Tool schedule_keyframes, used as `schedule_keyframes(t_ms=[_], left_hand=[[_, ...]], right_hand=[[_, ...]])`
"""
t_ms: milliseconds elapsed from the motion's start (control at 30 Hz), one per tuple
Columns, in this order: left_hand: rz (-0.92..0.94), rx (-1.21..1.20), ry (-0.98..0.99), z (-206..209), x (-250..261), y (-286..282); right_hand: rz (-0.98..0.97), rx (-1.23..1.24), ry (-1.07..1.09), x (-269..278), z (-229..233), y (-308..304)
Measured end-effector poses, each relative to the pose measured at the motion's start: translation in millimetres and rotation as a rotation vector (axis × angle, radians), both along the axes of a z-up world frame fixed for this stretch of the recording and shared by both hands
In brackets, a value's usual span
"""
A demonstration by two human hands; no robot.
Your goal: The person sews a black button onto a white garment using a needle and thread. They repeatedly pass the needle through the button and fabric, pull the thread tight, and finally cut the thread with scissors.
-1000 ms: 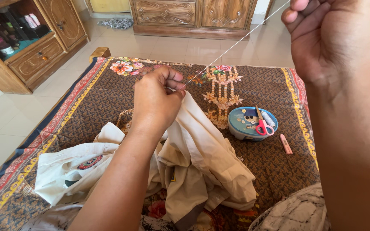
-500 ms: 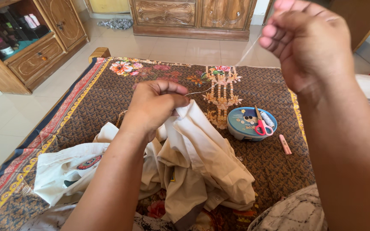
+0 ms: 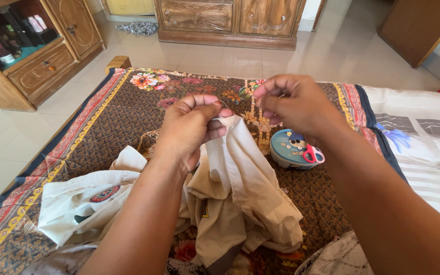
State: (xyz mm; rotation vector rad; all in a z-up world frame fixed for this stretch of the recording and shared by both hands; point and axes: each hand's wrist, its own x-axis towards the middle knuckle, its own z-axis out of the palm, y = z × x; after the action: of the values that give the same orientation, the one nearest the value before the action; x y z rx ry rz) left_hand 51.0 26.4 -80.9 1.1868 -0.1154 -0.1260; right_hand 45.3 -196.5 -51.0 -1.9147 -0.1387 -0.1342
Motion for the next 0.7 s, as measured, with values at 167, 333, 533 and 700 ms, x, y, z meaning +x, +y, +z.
schedule_keyframes(t_ms=[167, 333, 533, 700], left_hand=[[-0.013, -0.008, 0.104, -14, 7, -1], [-0.017, 0.012, 0.115, -24, 12, 0], [0.017, 0.043, 0.090, -32, 16, -4], [0.031, 0.003, 0.069, -34, 15, -7]], right_hand=[[0.008, -0.046, 0.093, 17, -41, -7], [-0.126, -0.012, 0.226, 36, -85, -34], [-0.512, -0.483, 0.183, 47, -129, -75], [-0.684, -0.791, 0.213, 41, -162, -95]])
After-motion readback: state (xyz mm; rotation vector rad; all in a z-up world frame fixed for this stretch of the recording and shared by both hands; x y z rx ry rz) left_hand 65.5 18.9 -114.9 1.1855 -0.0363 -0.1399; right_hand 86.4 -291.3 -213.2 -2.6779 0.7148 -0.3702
